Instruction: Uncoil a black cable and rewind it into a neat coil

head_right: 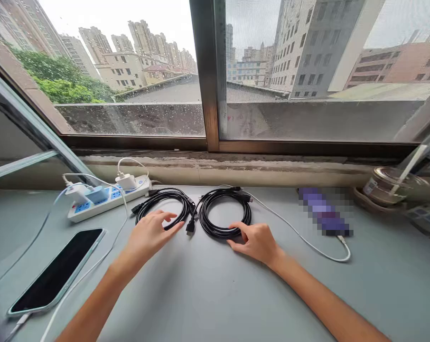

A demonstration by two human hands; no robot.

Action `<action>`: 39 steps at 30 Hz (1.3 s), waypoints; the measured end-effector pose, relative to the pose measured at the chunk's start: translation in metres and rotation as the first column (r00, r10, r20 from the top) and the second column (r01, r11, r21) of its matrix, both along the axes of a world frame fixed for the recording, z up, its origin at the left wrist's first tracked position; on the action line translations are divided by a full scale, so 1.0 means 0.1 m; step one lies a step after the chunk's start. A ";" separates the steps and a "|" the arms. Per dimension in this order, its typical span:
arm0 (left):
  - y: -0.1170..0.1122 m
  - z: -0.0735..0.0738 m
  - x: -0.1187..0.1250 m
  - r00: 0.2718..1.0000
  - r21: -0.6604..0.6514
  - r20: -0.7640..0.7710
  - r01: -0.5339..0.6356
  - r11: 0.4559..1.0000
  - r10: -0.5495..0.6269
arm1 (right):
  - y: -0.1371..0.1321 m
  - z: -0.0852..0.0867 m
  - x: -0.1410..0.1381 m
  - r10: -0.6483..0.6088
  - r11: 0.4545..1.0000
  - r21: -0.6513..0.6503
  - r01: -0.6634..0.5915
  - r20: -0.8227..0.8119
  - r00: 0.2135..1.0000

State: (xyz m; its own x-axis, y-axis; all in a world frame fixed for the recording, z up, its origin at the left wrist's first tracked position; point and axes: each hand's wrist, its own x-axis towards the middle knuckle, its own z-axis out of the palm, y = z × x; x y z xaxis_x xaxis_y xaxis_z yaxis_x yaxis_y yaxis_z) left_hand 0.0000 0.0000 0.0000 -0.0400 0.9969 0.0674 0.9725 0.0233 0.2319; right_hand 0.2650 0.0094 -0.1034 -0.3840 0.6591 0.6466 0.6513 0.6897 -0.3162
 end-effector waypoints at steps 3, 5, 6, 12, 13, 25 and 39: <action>0.08 -0.07 -0.09 0.998 -0.124 -0.062 -0.033 0.992 0.025 | 0.01 -0.01 0.00 -0.028 0.998 -0.051 0.029 0.017 0.999; 0.12 -0.11 -0.11 0.997 -0.168 -0.074 -0.002 0.986 -0.010 | 0.01 -0.02 -0.01 -0.031 0.997 -0.070 0.033 0.027 0.999; 0.13 -0.12 -0.12 0.997 -0.180 -0.074 0.020 0.983 -0.033 | 0.01 -0.02 -0.02 -0.033 0.996 -0.076 0.035 0.032 0.999; 0.15 -0.14 -0.15 0.993 -0.176 -0.092 0.051 0.983 -0.068 | 0.00 -0.02 -0.10 -0.080 0.992 -0.095 0.086 0.061 0.995; 0.15 -0.14 -0.16 0.992 -0.173 -0.104 0.048 0.984 -0.067 | 0.00 -0.02 -0.11 -0.087 0.991 -0.099 0.093 0.063 0.994; 0.13 -0.05 -0.06 0.978 0.152 0.162 -0.157 0.976 0.132 | 0.03 -0.03 -0.12 -0.028 0.969 -0.243 0.041 0.055 0.998; 0.16 0.17 -0.27 0.594 0.552 0.792 -0.600 0.580 -0.139 | 0.03 -0.02 -0.07 -0.029 0.944 -0.326 0.048 0.064 0.998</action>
State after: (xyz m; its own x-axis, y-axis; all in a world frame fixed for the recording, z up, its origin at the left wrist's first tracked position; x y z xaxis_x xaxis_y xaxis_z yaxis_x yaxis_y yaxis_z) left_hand -0.0271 0.0161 0.0172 -0.6578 0.5293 0.5358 0.4398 -0.3075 0.8438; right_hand 0.2582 0.0127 -0.1056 -0.3844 0.8456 0.3705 0.6993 0.5287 -0.4811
